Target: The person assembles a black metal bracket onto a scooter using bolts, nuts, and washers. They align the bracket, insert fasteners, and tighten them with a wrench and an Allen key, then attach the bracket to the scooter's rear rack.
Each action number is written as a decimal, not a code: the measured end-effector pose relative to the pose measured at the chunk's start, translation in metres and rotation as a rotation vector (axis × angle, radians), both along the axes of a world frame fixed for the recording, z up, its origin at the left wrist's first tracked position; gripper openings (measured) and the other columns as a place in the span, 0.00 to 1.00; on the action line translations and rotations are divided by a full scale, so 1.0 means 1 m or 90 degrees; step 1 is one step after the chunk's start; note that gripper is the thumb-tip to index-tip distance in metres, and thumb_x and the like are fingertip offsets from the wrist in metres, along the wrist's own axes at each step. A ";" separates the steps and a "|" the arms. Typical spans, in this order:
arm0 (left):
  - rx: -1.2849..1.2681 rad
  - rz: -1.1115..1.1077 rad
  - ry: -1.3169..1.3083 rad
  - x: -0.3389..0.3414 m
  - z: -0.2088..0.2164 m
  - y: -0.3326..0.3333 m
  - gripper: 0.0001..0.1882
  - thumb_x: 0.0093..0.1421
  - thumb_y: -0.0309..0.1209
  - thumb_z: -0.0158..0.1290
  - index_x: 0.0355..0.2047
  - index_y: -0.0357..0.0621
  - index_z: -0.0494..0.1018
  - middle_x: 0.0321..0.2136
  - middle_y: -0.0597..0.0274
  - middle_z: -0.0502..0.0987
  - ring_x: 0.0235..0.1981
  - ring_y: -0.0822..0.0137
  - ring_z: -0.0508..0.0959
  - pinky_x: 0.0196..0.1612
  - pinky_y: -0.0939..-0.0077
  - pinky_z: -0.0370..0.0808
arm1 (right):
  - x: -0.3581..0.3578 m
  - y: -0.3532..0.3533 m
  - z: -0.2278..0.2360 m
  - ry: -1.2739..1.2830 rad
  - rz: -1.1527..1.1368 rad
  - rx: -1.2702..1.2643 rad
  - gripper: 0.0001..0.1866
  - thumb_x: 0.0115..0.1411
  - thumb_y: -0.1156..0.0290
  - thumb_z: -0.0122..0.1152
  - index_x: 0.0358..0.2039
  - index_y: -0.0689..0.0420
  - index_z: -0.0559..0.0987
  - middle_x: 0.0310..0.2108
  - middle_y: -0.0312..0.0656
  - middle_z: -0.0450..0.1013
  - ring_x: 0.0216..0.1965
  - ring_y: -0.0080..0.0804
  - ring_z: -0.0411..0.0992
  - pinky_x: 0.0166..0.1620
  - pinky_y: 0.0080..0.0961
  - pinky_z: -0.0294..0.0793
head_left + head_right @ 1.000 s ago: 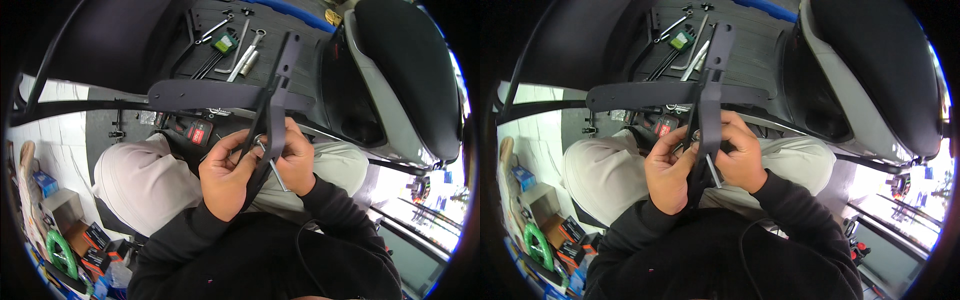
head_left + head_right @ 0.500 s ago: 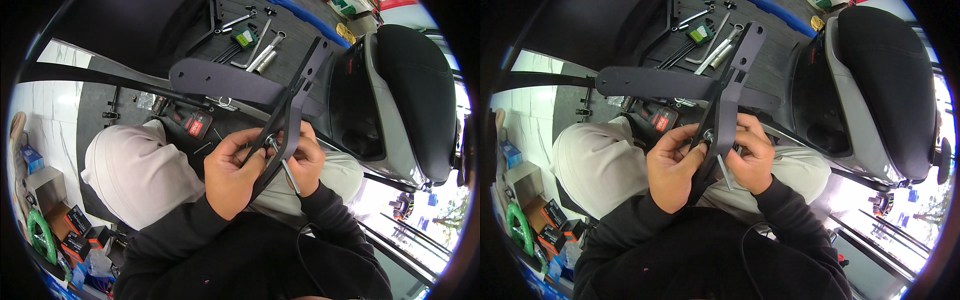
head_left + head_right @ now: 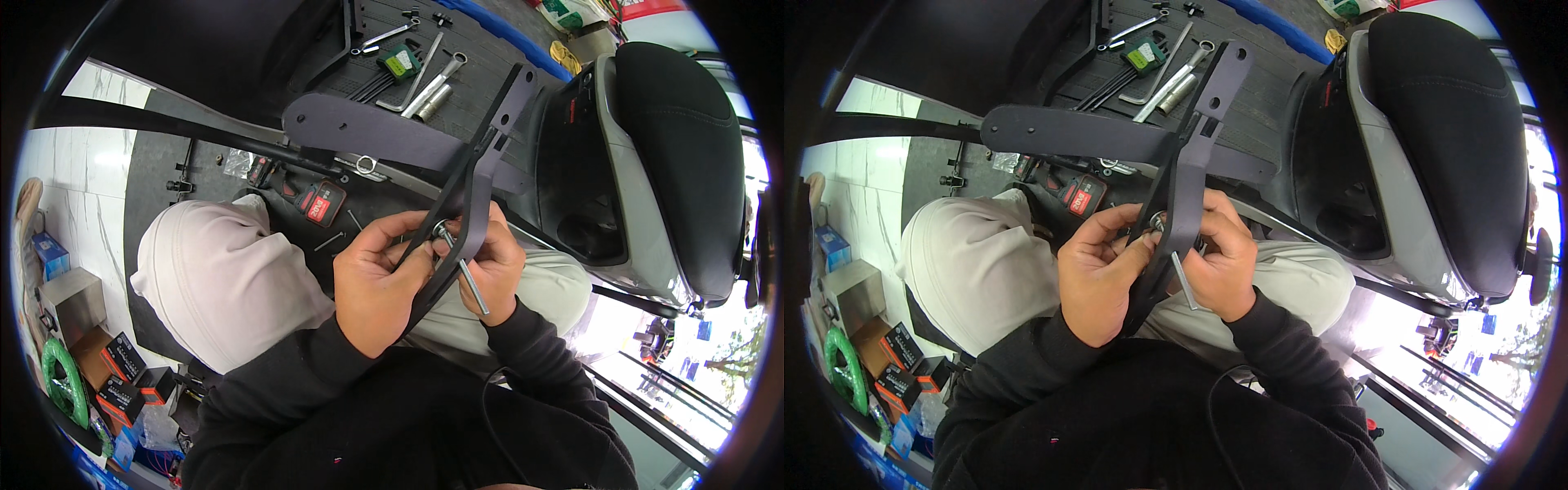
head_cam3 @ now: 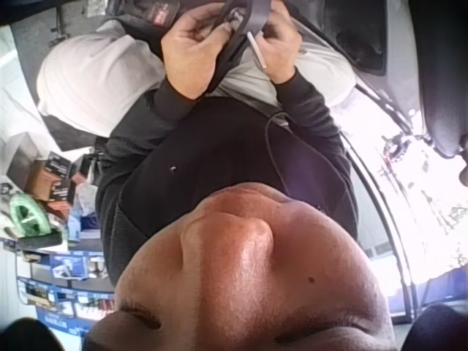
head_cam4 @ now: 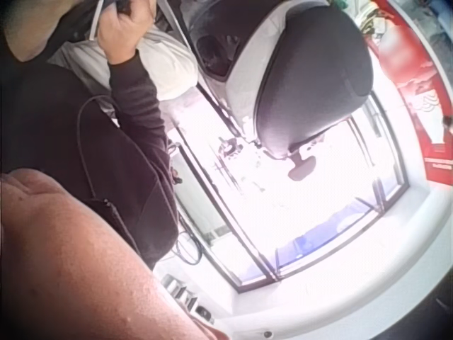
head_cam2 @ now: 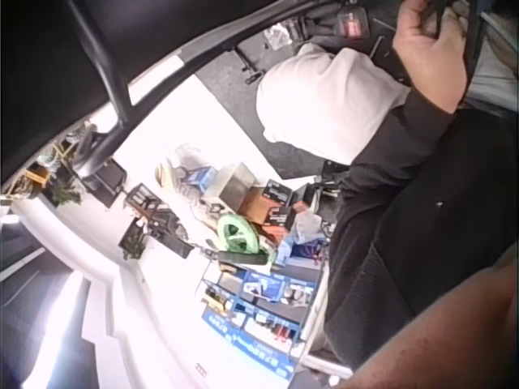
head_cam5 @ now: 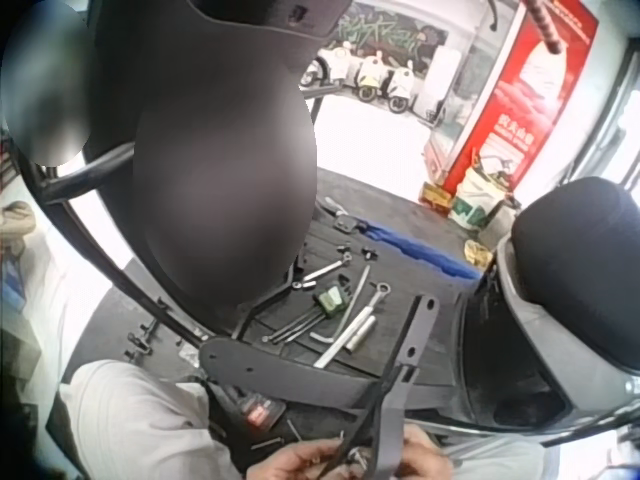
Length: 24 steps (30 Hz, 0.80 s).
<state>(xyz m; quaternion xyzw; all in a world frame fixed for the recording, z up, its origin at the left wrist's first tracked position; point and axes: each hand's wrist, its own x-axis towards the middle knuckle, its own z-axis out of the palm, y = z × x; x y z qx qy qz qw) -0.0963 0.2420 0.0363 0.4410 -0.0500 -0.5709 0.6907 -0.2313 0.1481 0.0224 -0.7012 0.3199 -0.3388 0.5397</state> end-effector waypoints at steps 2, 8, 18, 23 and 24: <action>0.000 -0.016 0.029 0.001 0.000 0.000 0.16 0.67 0.15 0.56 0.55 0.27 0.73 0.45 0.52 0.83 0.40 0.71 0.85 0.40 0.76 0.85 | 0.002 0.003 -0.001 -0.058 -0.031 0.068 0.09 0.58 0.84 0.71 0.40 0.63 0.85 0.50 0.44 0.76 0.47 0.31 0.79 0.48 0.26 0.80; 0.016 0.009 0.035 -0.001 0.003 -0.003 0.17 0.68 0.15 0.54 0.57 0.28 0.74 0.37 0.61 0.85 0.32 0.82 0.79 0.34 0.88 0.73 | 0.000 -0.001 0.002 0.041 -0.023 -0.057 0.11 0.55 0.82 0.74 0.40 0.62 0.85 0.50 0.46 0.77 0.46 0.32 0.79 0.46 0.26 0.79; -0.013 -0.009 0.024 0.003 0.001 -0.005 0.16 0.68 0.15 0.56 0.55 0.27 0.73 0.48 0.53 0.82 0.41 0.72 0.84 0.41 0.76 0.85 | 0.003 -0.003 0.003 0.070 -0.051 -0.030 0.10 0.54 0.82 0.74 0.38 0.61 0.87 0.46 0.41 0.79 0.41 0.28 0.80 0.42 0.24 0.80; -0.008 0.009 0.011 0.000 -0.001 -0.005 0.16 0.67 0.15 0.57 0.55 0.27 0.74 0.49 0.53 0.83 0.43 0.72 0.84 0.43 0.77 0.85 | 0.004 -0.005 0.006 0.076 -0.047 -0.054 0.11 0.54 0.82 0.75 0.38 0.60 0.88 0.45 0.40 0.79 0.40 0.27 0.80 0.42 0.23 0.81; -0.006 0.009 0.011 0.000 -0.001 -0.004 0.16 0.67 0.15 0.57 0.55 0.27 0.74 0.49 0.53 0.83 0.44 0.72 0.84 0.44 0.77 0.84 | 0.004 -0.005 0.006 0.077 -0.046 -0.053 0.11 0.54 0.82 0.75 0.38 0.60 0.88 0.45 0.40 0.79 0.40 0.27 0.80 0.42 0.23 0.81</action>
